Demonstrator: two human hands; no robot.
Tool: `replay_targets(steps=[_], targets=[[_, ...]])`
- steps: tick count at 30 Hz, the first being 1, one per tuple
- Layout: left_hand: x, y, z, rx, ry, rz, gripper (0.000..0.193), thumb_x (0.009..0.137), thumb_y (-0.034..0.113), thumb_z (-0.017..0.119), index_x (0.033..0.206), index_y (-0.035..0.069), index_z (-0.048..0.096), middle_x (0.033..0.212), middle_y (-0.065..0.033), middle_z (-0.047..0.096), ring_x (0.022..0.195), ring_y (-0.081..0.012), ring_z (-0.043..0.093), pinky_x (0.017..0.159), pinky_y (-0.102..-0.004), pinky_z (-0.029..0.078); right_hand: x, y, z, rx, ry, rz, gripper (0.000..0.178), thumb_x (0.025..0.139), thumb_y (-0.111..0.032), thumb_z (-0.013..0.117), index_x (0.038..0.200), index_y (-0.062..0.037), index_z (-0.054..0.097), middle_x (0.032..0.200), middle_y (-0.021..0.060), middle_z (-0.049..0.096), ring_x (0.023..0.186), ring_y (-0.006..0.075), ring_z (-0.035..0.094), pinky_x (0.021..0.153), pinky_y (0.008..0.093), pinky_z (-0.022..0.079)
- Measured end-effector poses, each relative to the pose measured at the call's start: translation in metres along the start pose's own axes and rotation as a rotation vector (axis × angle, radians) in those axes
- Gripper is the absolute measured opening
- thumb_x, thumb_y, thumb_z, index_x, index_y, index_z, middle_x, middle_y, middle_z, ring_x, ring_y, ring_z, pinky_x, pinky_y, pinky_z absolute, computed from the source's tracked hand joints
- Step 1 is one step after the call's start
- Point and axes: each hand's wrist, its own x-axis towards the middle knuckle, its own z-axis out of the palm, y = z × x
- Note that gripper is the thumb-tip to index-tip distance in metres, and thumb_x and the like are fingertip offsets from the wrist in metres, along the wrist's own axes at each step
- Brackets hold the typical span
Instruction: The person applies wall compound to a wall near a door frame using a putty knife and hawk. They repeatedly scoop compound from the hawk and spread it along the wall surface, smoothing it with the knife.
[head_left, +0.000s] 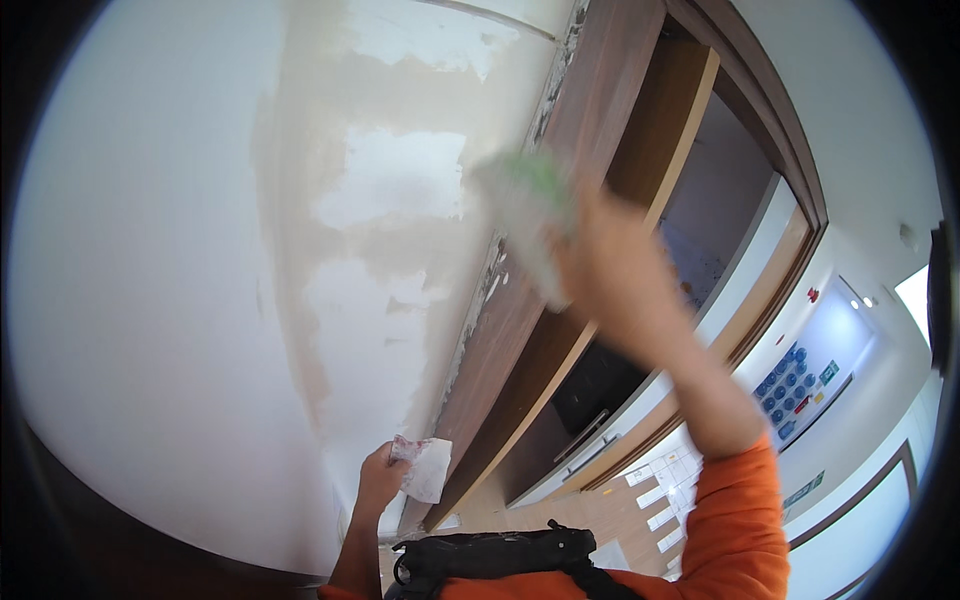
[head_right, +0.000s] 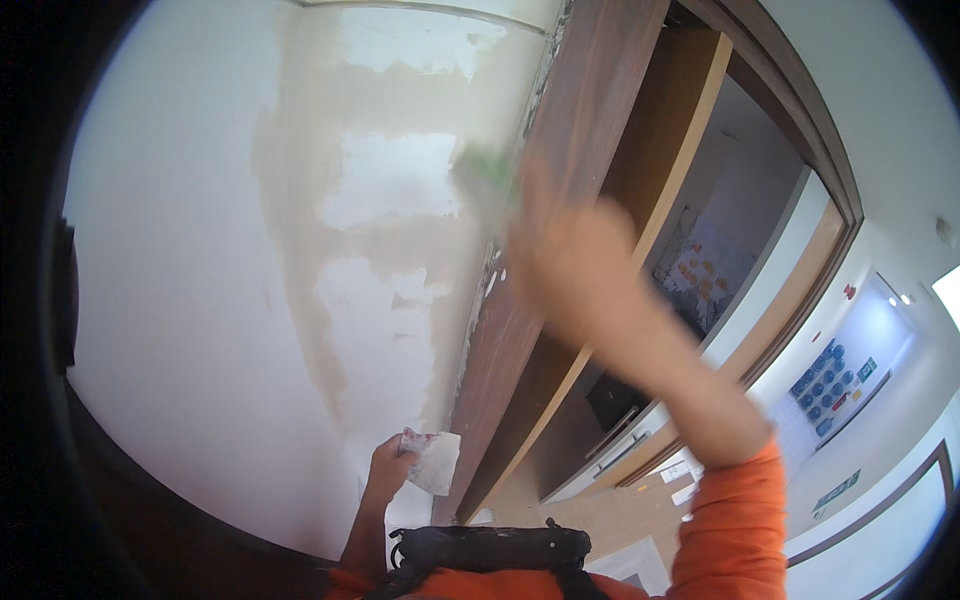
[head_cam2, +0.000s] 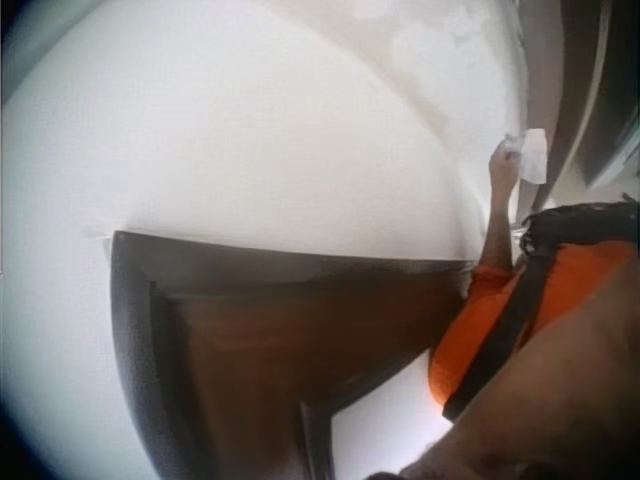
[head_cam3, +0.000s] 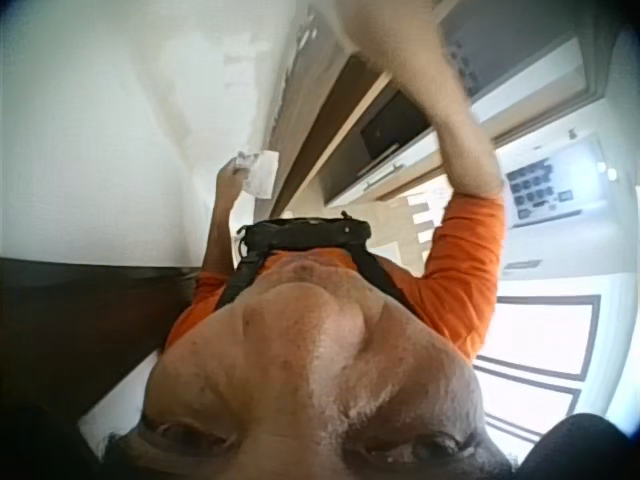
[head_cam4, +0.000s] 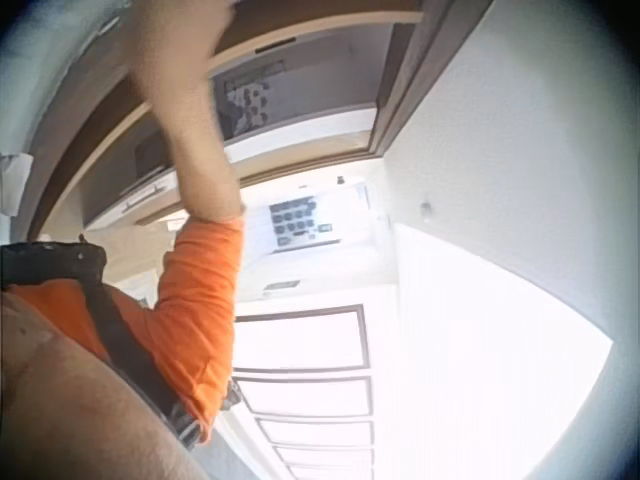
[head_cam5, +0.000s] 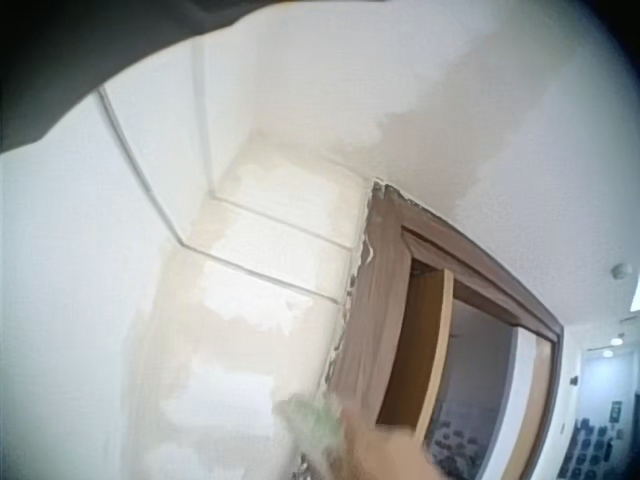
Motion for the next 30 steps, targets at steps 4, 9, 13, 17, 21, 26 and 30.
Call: replay_targets(steps=[4, 9, 13, 17, 21, 26, 30], targets=[[0.0, 0.007, -0.003, 0.043, 0.042, 0.071, 0.033, 0.082, 0.011, 0.064, 0.113, 0.001, 0.069, 0.091, -0.0135, 0.073, 0.08, -0.0229, 0.07, 0.074, -0.0353, 0.053, 0.12, 0.013, -0.094, -0.381, 0.1, -0.066, 0.041, 0.086, -0.008, 0.059, 0.124, 0.0059, 0.057, 0.093, 0.0287, 0.071, 0.086, 0.0416, 0.071, 0.076, 0.0494, 0.058], [0.003, 0.029, 0.002, 0.166, -0.102, 0.09, 0.036, 0.081, 0.012, 0.065, 0.116, 0.0, 0.067, 0.089, -0.0208, 0.071, 0.082, -0.0316, 0.071, 0.076, -0.0385, 0.053, 0.146, 0.055, -0.08, -0.516, -0.065, 0.041, 0.035, 0.076, -0.009, 0.055, 0.103, 0.0107, 0.068, 0.093, 0.0346, 0.069, 0.09, 0.0475, 0.07, 0.083, 0.05, 0.057], [0.005, 0.031, -0.002, 0.175, 0.052, 0.112, 0.041, 0.081, 0.013, 0.065, 0.121, 0.001, 0.066, 0.091, -0.0205, 0.072, 0.082, -0.0299, 0.071, 0.076, -0.0386, 0.053, 0.102, 0.023, 0.021, -0.249, -0.265, -0.215, 0.061, 0.076, -0.003, 0.052, 0.136, 0.0077, 0.057, 0.09, 0.0323, 0.07, 0.088, 0.0444, 0.072, 0.083, 0.0508, 0.058], [0.007, 0.04, 0.002, 0.1, -0.041, 0.073, 0.044, 0.082, 0.016, 0.065, 0.125, 0.003, 0.066, 0.091, -0.0206, 0.073, 0.079, -0.0279, 0.071, 0.075, -0.038, 0.053, 0.085, -0.03, 0.001, -0.19, -0.326, -0.049, 0.065, 0.076, 0.0, 0.052, 0.14, 0.0077, 0.053, 0.092, 0.0337, 0.07, 0.091, 0.0448, 0.072, 0.088, 0.0498, 0.058], [0.01, 0.045, 0.007, 0.135, -0.072, 0.085, 0.044, 0.083, 0.016, 0.064, 0.125, 0.003, 0.066, 0.091, -0.0218, 0.073, 0.08, -0.0284, 0.071, 0.075, -0.0381, 0.053, 0.095, 0.003, 0.024, -0.225, -0.269, -0.172, 0.058, 0.076, 0.0, 0.054, 0.132, 0.0078, 0.059, 0.088, 0.034, 0.069, 0.083, 0.0436, 0.073, 0.081, 0.0491, 0.06], [0.007, 0.053, 0.008, 0.182, -0.06, 0.057, 0.045, 0.083, 0.015, 0.063, 0.126, 0.002, 0.065, 0.095, -0.0228, 0.072, 0.083, -0.0291, 0.072, 0.078, -0.0378, 0.053, 0.106, 0.011, 0.03, -0.497, -0.334, -0.302, 0.051, 0.075, -0.003, 0.057, 0.125, 0.0063, 0.064, 0.088, 0.0298, 0.072, 0.075, 0.0407, 0.074, 0.063, 0.0468, 0.06], [0.009, 0.05, 0.012, 0.158, -0.091, 0.093, 0.045, 0.084, 0.015, 0.063, 0.127, 0.002, 0.065, 0.097, -0.0217, 0.073, 0.083, -0.0274, 0.071, 0.079, -0.036, 0.053, 0.119, 0.018, 0.024, -0.282, -0.457, -0.052, 0.034, 0.073, -0.011, 0.057, 0.094, 0.0129, 0.067, 0.093, 0.0354, 0.069, 0.091, 0.0489, 0.069, 0.083, 0.0505, 0.056]])
